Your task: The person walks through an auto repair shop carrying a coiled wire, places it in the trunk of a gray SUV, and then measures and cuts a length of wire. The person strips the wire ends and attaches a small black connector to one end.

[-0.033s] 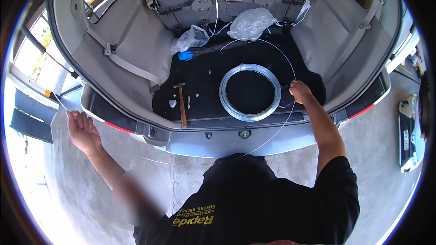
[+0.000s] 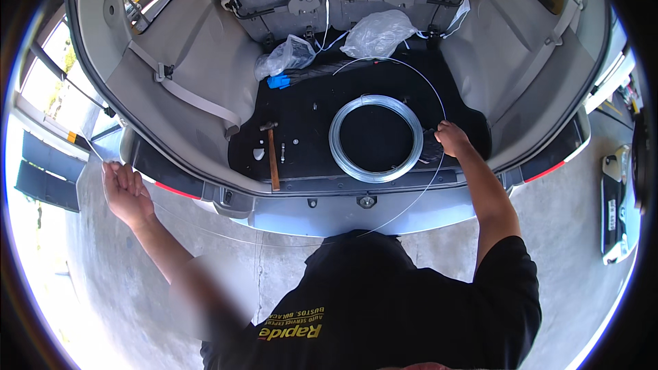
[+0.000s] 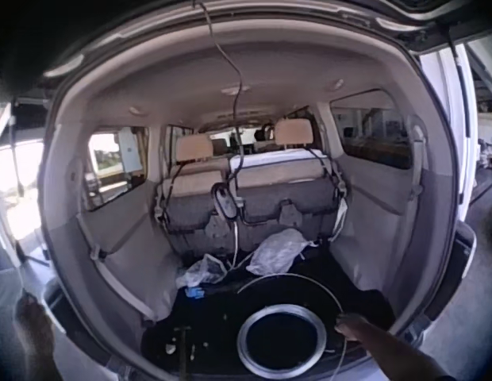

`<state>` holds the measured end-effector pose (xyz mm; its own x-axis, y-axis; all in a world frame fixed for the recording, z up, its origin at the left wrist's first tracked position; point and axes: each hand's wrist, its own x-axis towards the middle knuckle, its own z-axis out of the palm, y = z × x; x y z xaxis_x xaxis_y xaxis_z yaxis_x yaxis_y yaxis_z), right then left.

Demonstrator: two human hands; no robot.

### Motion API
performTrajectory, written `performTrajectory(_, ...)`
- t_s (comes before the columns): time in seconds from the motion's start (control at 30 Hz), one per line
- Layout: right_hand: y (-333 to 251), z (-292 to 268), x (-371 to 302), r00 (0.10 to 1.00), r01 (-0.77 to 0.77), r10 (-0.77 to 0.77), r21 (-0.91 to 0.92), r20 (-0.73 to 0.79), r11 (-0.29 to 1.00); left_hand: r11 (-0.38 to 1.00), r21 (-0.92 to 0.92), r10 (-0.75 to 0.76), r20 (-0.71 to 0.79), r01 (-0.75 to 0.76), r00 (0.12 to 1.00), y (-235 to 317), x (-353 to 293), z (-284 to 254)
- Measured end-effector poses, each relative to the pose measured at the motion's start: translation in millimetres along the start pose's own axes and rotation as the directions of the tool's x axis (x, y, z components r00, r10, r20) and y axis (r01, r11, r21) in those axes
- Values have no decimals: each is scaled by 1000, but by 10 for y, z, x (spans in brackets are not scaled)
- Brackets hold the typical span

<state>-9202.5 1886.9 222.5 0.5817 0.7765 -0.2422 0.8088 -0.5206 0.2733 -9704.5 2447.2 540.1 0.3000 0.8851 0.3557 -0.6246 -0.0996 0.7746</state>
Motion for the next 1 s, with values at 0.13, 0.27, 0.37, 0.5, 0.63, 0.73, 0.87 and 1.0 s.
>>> performTrajectory(0.13,453,346,185,991,-108,131,362,-40,926,1000,-15,-7,-43,6,999,-209,-34,302)
performTrajectory(0.27,945,481,385,917,-157,360,672,-174,723,993,119,17,-182,5,983,-305,-128,326)
performTrajectory(0.37,1068,608,633,866,-132,481,864,-138,486,986,137,-67,-173,91,983,-587,-357,409)
performTrajectory(0.5,1032,602,1137,917,-107,389,880,-93,463,937,267,-212,-84,227,974,-1295,-627,958)
performTrajectory(0.63,687,455,1605,904,-7,401,934,-147,358,904,312,-332,83,292,940,-2118,-644,1492)
performTrajectory(0.73,226,54,1778,936,158,268,954,-227,256,879,203,-468,199,431,861,-2508,-659,1763)
performTrajectory(0.87,-479,-482,1504,924,358,194,923,-328,-142,836,164,-548,279,523,788,-3019,-682,1862)
performTrajectory(1.0,-980,-1141,1086,925,377,144,903,-353,-208,792,85,-590,361,605,722,-3207,-780,1984)
